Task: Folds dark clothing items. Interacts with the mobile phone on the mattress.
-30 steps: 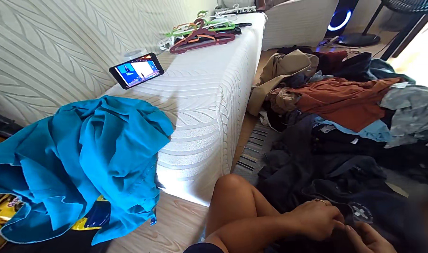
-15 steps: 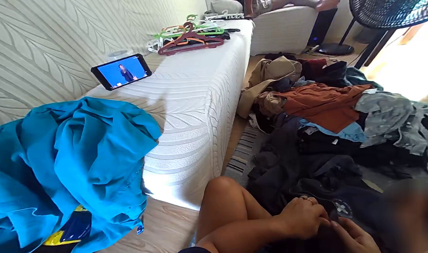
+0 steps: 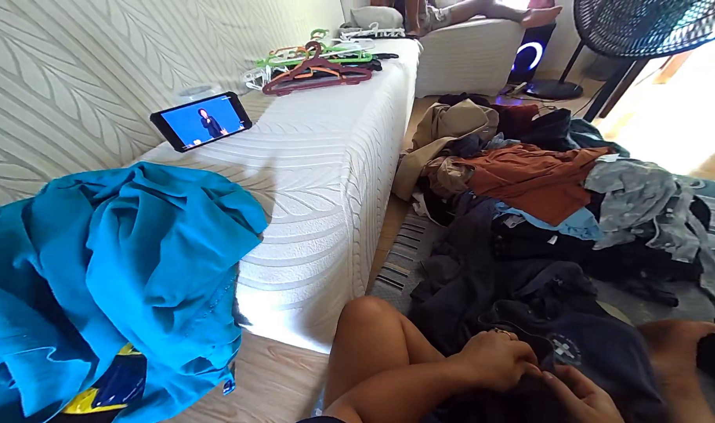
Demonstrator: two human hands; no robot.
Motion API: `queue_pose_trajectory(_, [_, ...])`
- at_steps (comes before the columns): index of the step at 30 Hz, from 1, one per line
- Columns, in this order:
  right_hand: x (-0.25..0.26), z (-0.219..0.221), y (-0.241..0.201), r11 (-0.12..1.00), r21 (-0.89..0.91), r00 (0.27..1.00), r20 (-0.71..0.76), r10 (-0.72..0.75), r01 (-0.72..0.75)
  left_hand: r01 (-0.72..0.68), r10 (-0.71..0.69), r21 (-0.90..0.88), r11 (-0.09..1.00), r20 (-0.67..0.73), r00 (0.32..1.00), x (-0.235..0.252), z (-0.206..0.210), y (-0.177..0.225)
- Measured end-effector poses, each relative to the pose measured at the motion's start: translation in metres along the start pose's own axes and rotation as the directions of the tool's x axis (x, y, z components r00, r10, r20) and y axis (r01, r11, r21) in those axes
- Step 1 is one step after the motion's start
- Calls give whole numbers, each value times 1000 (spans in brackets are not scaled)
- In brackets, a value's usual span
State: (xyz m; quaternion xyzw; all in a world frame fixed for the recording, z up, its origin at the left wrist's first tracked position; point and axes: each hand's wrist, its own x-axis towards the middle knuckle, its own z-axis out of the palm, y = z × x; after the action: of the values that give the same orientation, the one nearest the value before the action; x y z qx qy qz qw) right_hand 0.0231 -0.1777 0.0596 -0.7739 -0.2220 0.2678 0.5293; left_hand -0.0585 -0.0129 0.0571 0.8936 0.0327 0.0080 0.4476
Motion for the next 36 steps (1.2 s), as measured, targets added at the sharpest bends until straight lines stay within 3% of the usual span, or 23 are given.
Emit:
queue_pose_trajectory(6, [1, 2, 3, 999, -19, 999, 10, -32, 32, 5, -5, -19, 1000, 10, 1000, 0, -5, -1])
queue_pose_trajectory(11, [6, 10, 13, 978, 211, 999, 47, 0, -10, 9, -9, -7, 1000, 6, 1000, 2, -10, -1])
queue_pose_trajectory(18, [14, 18, 28, 869, 474, 988, 118, 101, -145, -153, 158, 67, 986, -68, 985, 2, 5, -16])
queue_pose_trajectory(23, [15, 17, 28, 825, 538, 985, 111, 133, -172, -252, 328, 322, 913, -210, 921, 3, 15, -27])
queue_pose_trajectory(26, [18, 24, 31, 816, 559, 989, 81, 123, -147, -238, 307, 424, 874, -102, 946, 4, 5, -23])
queue_pose_trajectory(29, [18, 27, 35, 801, 578, 986, 39, 162, -154, -157, 128, 492, 856, 93, 987, 18, -28, 11])
queue_pose_trajectory(32, [25, 26, 40, 737, 638, 970, 72, 231, -223, 3, -48, 464, 886, 85, 995, 47, -86, 80])
queue_pose_trajectory(34, [31, 30, 43, 692, 668, 955, 98, 280, -272, 28, -18, 429, 903, -28, 999, 65, -126, 137])
queue_pose_trajectory(36, [33, 31, 46, 684, 665, 942, 96, 321, -300, -73, 158, 451, 889, -154, 975, 81, -156, 191])
